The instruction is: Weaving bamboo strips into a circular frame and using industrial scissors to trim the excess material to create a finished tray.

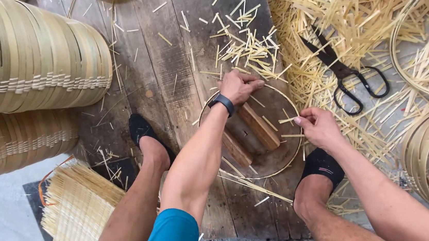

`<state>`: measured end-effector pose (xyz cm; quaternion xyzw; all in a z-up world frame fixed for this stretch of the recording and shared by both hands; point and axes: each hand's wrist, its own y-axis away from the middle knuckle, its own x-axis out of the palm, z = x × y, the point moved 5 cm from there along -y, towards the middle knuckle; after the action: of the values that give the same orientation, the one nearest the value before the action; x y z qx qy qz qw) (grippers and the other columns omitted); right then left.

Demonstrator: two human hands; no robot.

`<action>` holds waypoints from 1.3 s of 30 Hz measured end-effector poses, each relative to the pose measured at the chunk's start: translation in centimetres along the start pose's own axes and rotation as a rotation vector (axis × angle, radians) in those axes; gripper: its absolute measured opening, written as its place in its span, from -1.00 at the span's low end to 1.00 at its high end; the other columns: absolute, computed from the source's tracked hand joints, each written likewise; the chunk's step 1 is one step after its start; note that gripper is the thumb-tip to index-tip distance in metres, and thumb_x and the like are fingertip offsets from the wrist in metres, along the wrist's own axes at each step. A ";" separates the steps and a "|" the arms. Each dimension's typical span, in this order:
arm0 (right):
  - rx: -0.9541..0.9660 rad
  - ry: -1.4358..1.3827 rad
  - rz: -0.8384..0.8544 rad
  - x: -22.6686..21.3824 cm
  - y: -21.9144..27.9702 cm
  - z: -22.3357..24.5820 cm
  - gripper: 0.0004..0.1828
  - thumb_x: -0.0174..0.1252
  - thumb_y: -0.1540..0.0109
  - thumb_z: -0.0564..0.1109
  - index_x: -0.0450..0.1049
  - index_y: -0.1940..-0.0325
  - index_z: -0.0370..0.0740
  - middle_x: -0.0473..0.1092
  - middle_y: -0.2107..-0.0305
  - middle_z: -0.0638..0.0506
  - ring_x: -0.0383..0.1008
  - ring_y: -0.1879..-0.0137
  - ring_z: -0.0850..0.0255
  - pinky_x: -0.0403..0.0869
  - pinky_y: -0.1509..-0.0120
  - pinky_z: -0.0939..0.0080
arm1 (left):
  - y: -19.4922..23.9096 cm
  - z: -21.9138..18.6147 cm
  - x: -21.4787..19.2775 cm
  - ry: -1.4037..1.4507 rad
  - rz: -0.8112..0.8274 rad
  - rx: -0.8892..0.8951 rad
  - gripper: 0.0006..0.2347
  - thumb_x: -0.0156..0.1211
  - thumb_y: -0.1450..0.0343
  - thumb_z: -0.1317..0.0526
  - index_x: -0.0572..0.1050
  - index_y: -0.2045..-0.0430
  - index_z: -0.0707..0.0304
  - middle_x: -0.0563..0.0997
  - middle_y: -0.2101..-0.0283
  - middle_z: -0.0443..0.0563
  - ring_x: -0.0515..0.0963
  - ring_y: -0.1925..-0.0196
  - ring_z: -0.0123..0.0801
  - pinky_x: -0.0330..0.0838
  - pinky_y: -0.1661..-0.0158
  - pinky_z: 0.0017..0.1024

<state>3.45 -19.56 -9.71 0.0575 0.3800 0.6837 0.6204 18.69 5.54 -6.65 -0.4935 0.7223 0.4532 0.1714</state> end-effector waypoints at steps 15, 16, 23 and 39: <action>-0.022 0.061 -0.024 -0.5 2.9 -0.5 -0.52 0.39 -0.17 0.04 0.52 0.03 -0.39 0.55 0.37 -0.12 0.55 0.28 0.19 0.51 0.15 0.17 | 6.1 11.4 -2.9 0.049 -0.519 -0.041 -0.66 0.27 -0.49 -0.08 0.69 0.19 0.23 0.60 0.19 0.17 0.59 0.10 -0.07 0.47 0.02 -0.18; -0.052 0.075 0.007 -0.7 3.2 -0.2 -0.48 0.41 -0.15 0.06 0.51 0.01 -0.40 0.56 0.37 -0.14 0.56 0.28 0.17 0.53 0.16 0.15 | 7.0 15.9 -2.9 -0.070 -0.363 -0.315 -0.63 0.28 -0.55 -0.07 0.71 0.27 0.33 0.64 0.30 0.25 0.64 0.22 -0.06 0.51 0.10 -0.19; 0.069 0.008 0.096 0.4 2.7 -2.2 -0.49 0.40 -0.14 0.07 0.56 0.01 -0.36 0.56 0.38 -0.13 0.56 0.33 0.13 0.53 0.22 0.10 | 10.2 20.6 -1.5 0.823 -0.075 -0.435 -0.69 0.44 -0.30 0.14 0.68 0.16 0.32 0.72 0.32 0.03 0.65 0.43 -0.42 0.55 0.42 -0.42; 0.054 -0.121 0.095 1.4 4.4 -1.7 -0.58 0.31 -0.26 -0.05 0.49 -0.07 -0.41 0.54 0.27 -0.13 0.51 0.22 0.15 0.50 0.12 0.11 | 24.5 18.8 4.4 0.729 -0.328 -0.923 -0.52 0.15 -0.51 -0.12 0.54 0.02 0.45 0.64 0.01 0.33 0.66 0.03 0.00 0.54 -0.04 -0.08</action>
<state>-1.33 -18.79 -8.83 0.1335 0.3570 0.6972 0.6071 -8.29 21.07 -7.77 -0.7451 0.3780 0.4888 -0.2509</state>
